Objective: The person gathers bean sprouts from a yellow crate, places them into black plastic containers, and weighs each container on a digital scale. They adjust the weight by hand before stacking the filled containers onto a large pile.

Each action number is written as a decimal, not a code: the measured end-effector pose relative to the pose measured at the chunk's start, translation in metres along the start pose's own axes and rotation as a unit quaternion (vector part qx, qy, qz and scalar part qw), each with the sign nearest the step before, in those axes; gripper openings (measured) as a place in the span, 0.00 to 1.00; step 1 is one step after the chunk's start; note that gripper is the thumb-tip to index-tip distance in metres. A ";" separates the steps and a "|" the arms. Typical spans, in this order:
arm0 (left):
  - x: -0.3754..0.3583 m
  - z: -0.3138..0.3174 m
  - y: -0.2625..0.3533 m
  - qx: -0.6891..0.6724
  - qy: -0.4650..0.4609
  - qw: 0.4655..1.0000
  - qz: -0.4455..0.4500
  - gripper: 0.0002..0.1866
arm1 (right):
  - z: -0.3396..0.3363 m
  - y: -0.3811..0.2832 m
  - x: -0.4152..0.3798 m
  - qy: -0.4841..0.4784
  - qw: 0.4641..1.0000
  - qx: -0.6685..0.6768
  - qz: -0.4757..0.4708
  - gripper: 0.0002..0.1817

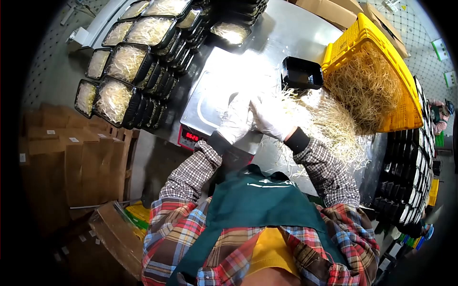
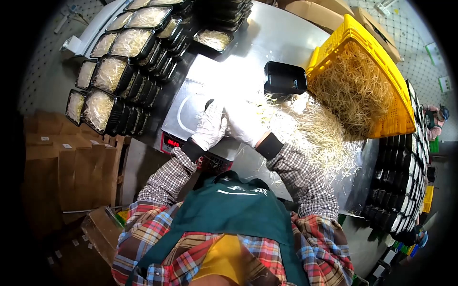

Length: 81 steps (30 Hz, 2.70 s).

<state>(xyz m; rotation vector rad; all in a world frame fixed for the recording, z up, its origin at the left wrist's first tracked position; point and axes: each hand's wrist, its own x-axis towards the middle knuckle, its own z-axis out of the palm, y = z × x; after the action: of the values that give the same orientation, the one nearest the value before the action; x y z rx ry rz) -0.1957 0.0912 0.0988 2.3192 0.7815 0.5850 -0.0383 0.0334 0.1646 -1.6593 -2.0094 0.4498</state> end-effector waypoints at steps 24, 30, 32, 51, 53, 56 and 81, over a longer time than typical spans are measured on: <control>0.018 -0.007 0.013 0.148 -0.112 0.982 0.038 0.35 | -0.058 0.075 -0.045 -0.180 0.968 -0.159 0.067 0.16; 0.026 -0.031 0.034 0.106 -0.153 0.981 0.045 0.31 | -0.127 0.138 -0.118 -0.250 0.931 -0.227 0.138 0.11; 0.023 -0.053 0.035 0.067 -0.141 0.983 0.098 0.28 | -0.138 0.167 -0.146 -0.253 0.916 -0.251 0.181 0.11; 0.031 -0.018 -0.001 0.105 -0.059 0.986 0.116 0.18 | -0.136 0.183 -0.097 0.017 0.973 -0.183 0.136 0.18; 0.031 -0.005 0.004 -0.030 -0.092 0.992 0.085 0.19 | -0.141 0.169 -0.074 0.043 0.975 -0.194 0.101 0.17; 0.027 -0.017 -0.006 -0.019 -0.093 0.993 0.071 0.20 | -0.147 0.116 -0.043 0.077 0.982 -0.170 0.016 0.18; 0.029 -0.045 0.046 0.005 -0.132 0.990 0.049 0.34 | -0.108 0.099 -0.099 -0.127 0.953 -0.271 0.044 0.52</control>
<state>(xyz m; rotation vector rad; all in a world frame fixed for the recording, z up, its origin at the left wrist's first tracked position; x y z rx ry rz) -0.1826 0.0996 0.1681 2.3907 0.5483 0.3054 0.1171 -0.0491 0.1842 -2.1095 -2.4082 0.1460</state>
